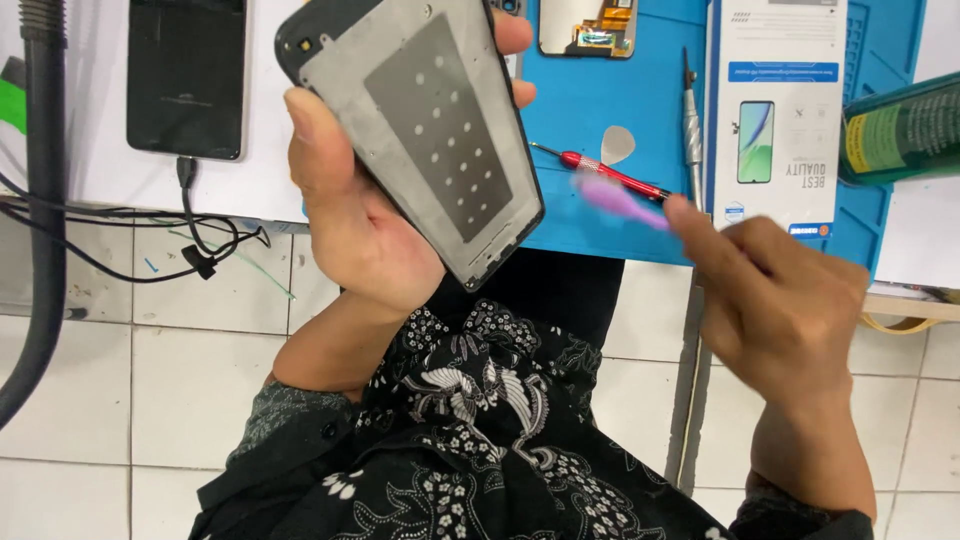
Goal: The person cleans the internal frame of a mobile phone with a brush, unboxes a new replacement screen, removes its protective film, and fits it into the frame.
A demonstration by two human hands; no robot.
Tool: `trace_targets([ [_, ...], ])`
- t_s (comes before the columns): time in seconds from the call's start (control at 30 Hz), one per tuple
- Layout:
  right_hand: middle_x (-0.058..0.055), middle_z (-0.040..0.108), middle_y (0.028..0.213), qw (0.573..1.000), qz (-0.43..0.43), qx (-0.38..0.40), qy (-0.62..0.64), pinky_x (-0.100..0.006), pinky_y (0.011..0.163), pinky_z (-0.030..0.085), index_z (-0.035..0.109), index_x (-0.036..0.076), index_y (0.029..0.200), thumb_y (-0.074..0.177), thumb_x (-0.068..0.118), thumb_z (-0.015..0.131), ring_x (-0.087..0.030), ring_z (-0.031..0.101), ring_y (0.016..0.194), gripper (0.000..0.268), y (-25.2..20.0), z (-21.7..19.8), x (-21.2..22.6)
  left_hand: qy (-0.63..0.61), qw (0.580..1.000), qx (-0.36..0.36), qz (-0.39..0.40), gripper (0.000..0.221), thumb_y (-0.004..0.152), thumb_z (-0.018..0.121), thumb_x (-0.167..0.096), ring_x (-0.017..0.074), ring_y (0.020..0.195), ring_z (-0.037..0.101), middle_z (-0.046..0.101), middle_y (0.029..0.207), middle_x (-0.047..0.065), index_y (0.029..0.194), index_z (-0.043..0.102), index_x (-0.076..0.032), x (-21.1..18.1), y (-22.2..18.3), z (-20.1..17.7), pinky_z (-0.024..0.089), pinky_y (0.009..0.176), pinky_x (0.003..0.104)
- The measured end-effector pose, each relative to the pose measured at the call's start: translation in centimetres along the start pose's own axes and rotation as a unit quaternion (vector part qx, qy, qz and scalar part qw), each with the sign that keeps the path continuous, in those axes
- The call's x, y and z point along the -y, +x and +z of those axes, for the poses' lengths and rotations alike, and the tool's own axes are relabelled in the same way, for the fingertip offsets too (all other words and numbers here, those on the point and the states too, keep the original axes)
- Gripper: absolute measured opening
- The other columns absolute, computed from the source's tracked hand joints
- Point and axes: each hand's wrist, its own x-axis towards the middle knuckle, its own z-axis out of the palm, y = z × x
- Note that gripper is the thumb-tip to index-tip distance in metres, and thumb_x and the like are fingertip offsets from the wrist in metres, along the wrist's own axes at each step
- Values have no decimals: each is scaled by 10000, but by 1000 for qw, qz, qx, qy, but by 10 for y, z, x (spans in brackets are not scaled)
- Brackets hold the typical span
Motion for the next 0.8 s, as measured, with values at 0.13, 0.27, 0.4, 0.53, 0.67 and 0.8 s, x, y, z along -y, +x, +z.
trace_targets([
  [0.13, -41, 600, 785, 986, -55, 67, 141, -306, 502, 283, 656, 136, 1382, 992, -191, 525, -163, 449, 577, 526, 9, 4, 14, -40, 999, 20, -16, 730, 1122, 405, -603, 318, 1204, 717, 673, 1411, 248, 1425, 625, 24, 4, -1, -5, 620, 949, 450],
  [0.27, -46, 639, 819, 999, -22, 19, 22, -308, 521, 292, 766, 93, 1364, 985, -200, 556, -183, 471, 593, 523, 10, -2, 9, -37, 999, -25, 24, 680, 1117, 417, -553, 377, 1146, 713, 675, 1317, 311, 1349, 637, 46, 4, 3, 1, 611, 970, 476],
  [0.4, -15, 463, 759, 983, -90, 90, 135, -310, 479, 229, 609, 148, 1444, 966, -215, 499, -155, 323, 568, 611, 16, 15, 25, -79, 995, -54, -13, 676, 1108, 468, -535, 435, 1119, 715, 669, 1333, 347, 1397, 608, 60, 8, 1, 6, 605, 980, 525],
  [0.53, -12, 638, 843, 994, 33, 88, 59, -299, 506, 310, 681, 159, 1477, 982, -171, 659, -141, 411, 582, 596, 6, 2, -16, -34, 998, -49, -20, 721, 1079, 423, -567, 422, 1156, 715, 657, 1358, 349, 1407, 589, 53, 1, 4, -6, 625, 979, 516],
  [0.67, -39, 538, 769, 986, -34, 54, 156, -331, 507, 246, 681, 105, 1354, 982, -160, 488, -178, 401, 566, 496, 19, -3, 32, -32, 999, 1, -34, 735, 1105, 396, -580, 376, 1164, 722, 668, 1372, 314, 1402, 609, 57, -1, 4, -5, 615, 977, 477],
  [0.8, 57, 509, 624, 988, -75, 118, 62, -251, 332, 292, 685, 152, 1392, 1057, -88, 613, -84, 358, 448, 419, 23, 21, 12, -73, 995, 10, -71, 765, 1113, 386, -608, 401, 1222, 718, 643, 1453, 337, 1467, 604, 35, -7, 0, -8, 625, 1052, 503],
])
